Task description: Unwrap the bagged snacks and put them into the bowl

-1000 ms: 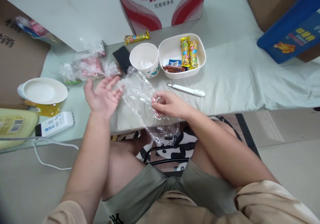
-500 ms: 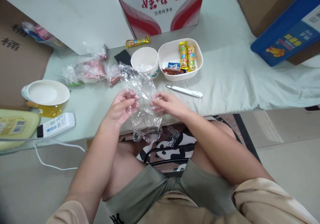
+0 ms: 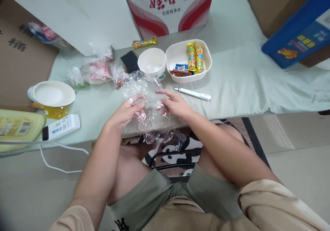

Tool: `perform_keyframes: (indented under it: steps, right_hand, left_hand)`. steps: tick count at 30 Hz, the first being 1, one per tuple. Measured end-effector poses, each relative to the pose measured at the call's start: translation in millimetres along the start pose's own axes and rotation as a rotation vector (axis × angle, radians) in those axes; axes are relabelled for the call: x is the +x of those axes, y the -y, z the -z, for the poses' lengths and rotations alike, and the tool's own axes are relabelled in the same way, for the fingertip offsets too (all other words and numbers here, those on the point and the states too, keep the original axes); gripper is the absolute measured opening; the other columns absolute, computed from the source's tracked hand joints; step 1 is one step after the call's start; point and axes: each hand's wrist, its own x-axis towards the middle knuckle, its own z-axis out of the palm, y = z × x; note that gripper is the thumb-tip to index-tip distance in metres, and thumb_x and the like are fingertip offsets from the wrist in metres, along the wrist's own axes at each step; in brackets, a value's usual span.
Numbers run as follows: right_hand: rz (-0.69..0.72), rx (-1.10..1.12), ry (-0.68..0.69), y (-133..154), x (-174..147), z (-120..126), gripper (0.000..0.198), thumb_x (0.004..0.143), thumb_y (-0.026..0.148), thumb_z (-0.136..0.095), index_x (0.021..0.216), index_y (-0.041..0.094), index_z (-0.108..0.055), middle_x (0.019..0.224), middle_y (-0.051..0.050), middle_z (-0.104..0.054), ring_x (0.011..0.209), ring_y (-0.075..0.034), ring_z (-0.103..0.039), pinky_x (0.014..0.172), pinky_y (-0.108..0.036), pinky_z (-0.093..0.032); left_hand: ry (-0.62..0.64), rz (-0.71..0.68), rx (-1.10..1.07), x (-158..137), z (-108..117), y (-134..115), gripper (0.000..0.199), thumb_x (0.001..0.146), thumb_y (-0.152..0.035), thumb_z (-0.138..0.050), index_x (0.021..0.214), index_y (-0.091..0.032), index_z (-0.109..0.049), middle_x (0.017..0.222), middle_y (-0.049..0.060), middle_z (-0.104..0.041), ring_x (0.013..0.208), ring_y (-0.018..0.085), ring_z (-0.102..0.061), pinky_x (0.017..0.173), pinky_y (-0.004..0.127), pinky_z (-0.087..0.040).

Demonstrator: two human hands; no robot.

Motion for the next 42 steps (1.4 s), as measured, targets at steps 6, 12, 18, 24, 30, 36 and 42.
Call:
perform_keyframes:
  steps: [6,12,18,24,30,36,42]
  right_hand:
    - [0.186,0.202,0.109,-6.3,-1.6,5.1,0.02,0.09,0.03,-0.062,0.11,0.029,-0.061,0.076,0.003,-0.069,0.062,-0.013,-0.064,0.061,-0.027,-0.053]
    - [0.214,0.196,0.02,-9.5,4.4,7.1,0.003,0.076,0.022,-0.064,0.076,0.021,-0.061,0.105,-0.003,-0.066,0.081,-0.013,-0.064,0.073,-0.029,-0.054]
    - [0.366,-0.001,-0.164,-11.5,12.4,15.5,0.035,0.088,0.053,-0.051,0.076,0.022,-0.062,0.129,-0.008,-0.06,0.117,-0.024,-0.058,0.099,-0.042,-0.049]
    - [0.636,-0.316,-0.123,-8.8,-5.1,7.3,0.038,0.093,0.06,-0.052,0.11,0.027,-0.06,0.091,-0.004,-0.07,0.107,-0.025,-0.063,0.104,-0.047,-0.042]
    - [0.589,-0.627,-0.284,-5.4,-12.6,5.5,0.017,0.086,0.04,-0.064,0.095,0.026,-0.066,0.098,-0.006,-0.07,0.106,-0.028,-0.06,0.11,-0.053,-0.034]
    - [0.271,-0.048,-0.046,-6.7,-11.0,1.9,0.055,0.073,0.047,-0.077,0.12,0.027,-0.055,0.113,-0.008,-0.068,0.108,-0.024,-0.063,0.098,-0.042,-0.051]
    - [0.221,-0.102,-0.012,-5.1,-13.1,-6.0,0.013,0.078,0.034,-0.066,0.081,0.022,-0.064,0.082,-0.002,-0.068,0.08,-0.017,-0.063,0.087,-0.036,-0.052]
  left_hand:
    - [-0.049,-0.247,-0.246,-3.0,0.9,-2.0,0.04,0.072,-0.03,-0.083,0.105,-0.025,-0.061,0.058,-0.008,-0.055,0.048,0.009,-0.054,0.047,0.02,-0.044]
    - [-0.139,-0.307,-0.344,3.1,-3.1,-6.1,0.012,0.07,-0.022,-0.074,0.072,-0.018,-0.063,0.071,-0.001,-0.062,0.058,0.008,-0.057,0.055,0.02,-0.047]
    - [-0.303,-0.379,-0.147,13.2,0.7,2.3,0.032,0.079,-0.047,-0.065,0.064,-0.018,-0.062,0.072,0.004,-0.061,0.069,0.015,-0.058,0.06,0.026,-0.047]
    - [-0.33,-0.46,0.049,15.8,-0.7,7.3,0.035,0.06,-0.025,-0.083,0.087,-0.022,-0.061,0.08,-0.003,-0.057,0.069,0.011,-0.051,0.062,0.023,-0.04]
    - [-0.245,-0.373,-0.225,8.3,-3.4,-1.5,0.071,0.054,-0.027,-0.091,0.111,-0.032,-0.05,0.084,-0.005,-0.057,0.071,0.012,-0.058,0.065,0.024,-0.046]
    - [-0.141,-0.333,-0.352,0.8,-6.4,-6.5,0.075,0.05,-0.023,-0.092,0.113,-0.033,-0.052,0.079,-0.007,-0.06,0.068,0.011,-0.06,0.064,0.023,-0.052]
    - [-0.025,-0.108,-0.391,1.4,-10.5,-7.2,0.069,0.053,-0.031,-0.093,0.113,-0.024,-0.058,0.098,0.001,-0.07,0.079,0.014,-0.069,0.068,0.025,-0.057]
